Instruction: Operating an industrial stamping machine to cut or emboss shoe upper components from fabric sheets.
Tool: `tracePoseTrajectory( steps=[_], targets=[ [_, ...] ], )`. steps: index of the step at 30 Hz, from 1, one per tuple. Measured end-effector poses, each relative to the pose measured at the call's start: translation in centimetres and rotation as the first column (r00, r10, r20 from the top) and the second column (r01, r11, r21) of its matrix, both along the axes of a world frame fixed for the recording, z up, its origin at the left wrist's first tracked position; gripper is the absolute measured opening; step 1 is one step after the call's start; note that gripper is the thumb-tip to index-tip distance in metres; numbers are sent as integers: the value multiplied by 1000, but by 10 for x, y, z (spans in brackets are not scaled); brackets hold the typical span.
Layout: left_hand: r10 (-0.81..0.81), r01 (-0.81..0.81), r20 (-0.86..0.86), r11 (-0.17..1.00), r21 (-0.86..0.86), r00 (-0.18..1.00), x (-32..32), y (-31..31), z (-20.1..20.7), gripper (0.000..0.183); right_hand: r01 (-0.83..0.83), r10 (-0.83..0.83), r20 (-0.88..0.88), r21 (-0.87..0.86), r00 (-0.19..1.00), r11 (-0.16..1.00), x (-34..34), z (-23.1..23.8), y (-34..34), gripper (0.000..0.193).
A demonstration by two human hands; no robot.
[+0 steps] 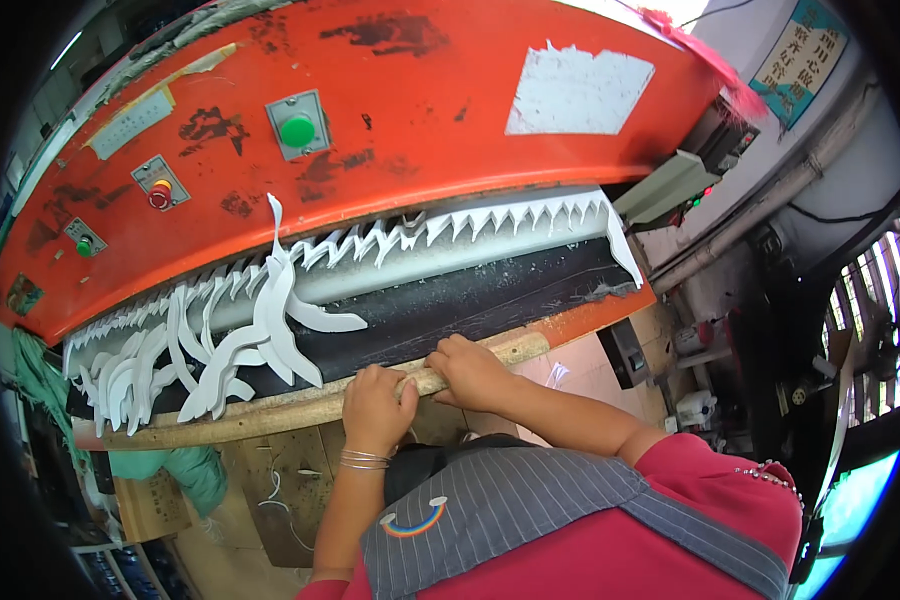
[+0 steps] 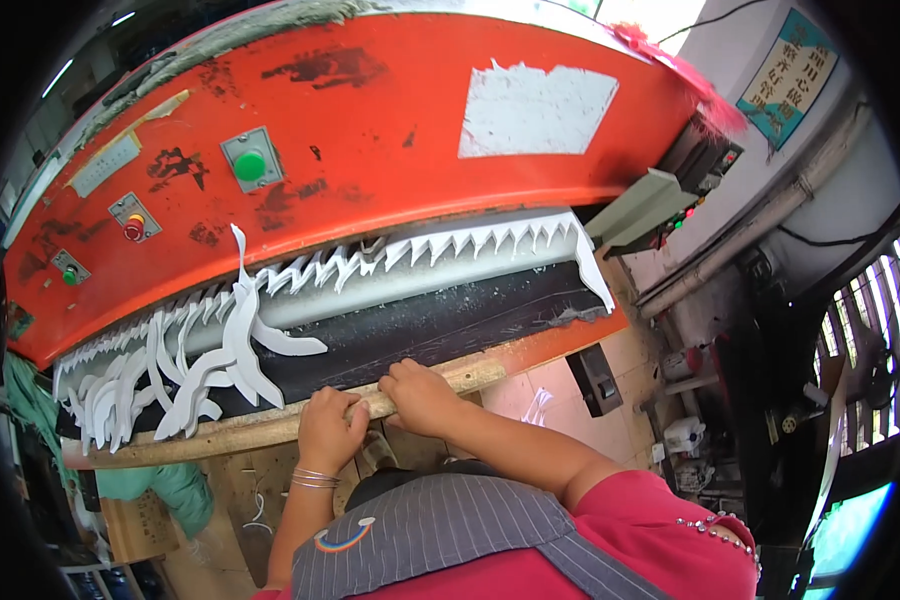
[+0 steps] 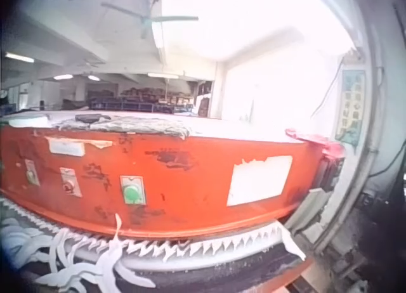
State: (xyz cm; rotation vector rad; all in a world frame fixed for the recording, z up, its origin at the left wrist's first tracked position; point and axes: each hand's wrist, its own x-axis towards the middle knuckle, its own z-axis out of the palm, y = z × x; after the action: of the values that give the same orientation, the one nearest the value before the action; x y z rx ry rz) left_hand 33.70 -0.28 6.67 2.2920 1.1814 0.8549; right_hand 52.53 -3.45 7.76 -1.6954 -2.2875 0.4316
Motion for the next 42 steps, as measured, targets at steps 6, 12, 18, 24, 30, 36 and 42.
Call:
tracePoseTrajectory(
  steps=[6, 12, 18, 24, 30, 36, 42],
  targets=[
    [-131, 25, -258, 926, -376, 957, 4, 17, 13, 19, -193, 172, -97, -280, 980, 940, 32, 13, 21, 39],
    [-13, 1, 71, 985, 171, 997, 67, 102, 0, 51, 501, -492, -178, 6, 852, 866, 93, 19, 165, 53],
    [14, -18, -44, 997, -75, 999, 87, 120, -4, 73, 465, -573, -354, -347, 739, 815, 105, 9, 205, 56],
    [3, 35, -285, 991, 129, 958, 110, 138, 26, 72, 585, -581, -452, -149, 677, 797, 133, 14, 204, 52],
    [0, 7, -148, 999, 51, 989, 131, 142, -9, 54, 598, -560, -490, -95, 668, 796, 135, -5, 191, 53],
    [-34, 44, -122, 996, 82, 992, 129, 137, -12, 49, 588, -560, -467, -100, 685, 803, 135, -6, 180, 54],
    [-50, 59, -94, 994, 89, 994, 129, 136, -11, 48, 612, -566, -427, -36, 705, 790, 132, -7, 179, 54]
  ],
)
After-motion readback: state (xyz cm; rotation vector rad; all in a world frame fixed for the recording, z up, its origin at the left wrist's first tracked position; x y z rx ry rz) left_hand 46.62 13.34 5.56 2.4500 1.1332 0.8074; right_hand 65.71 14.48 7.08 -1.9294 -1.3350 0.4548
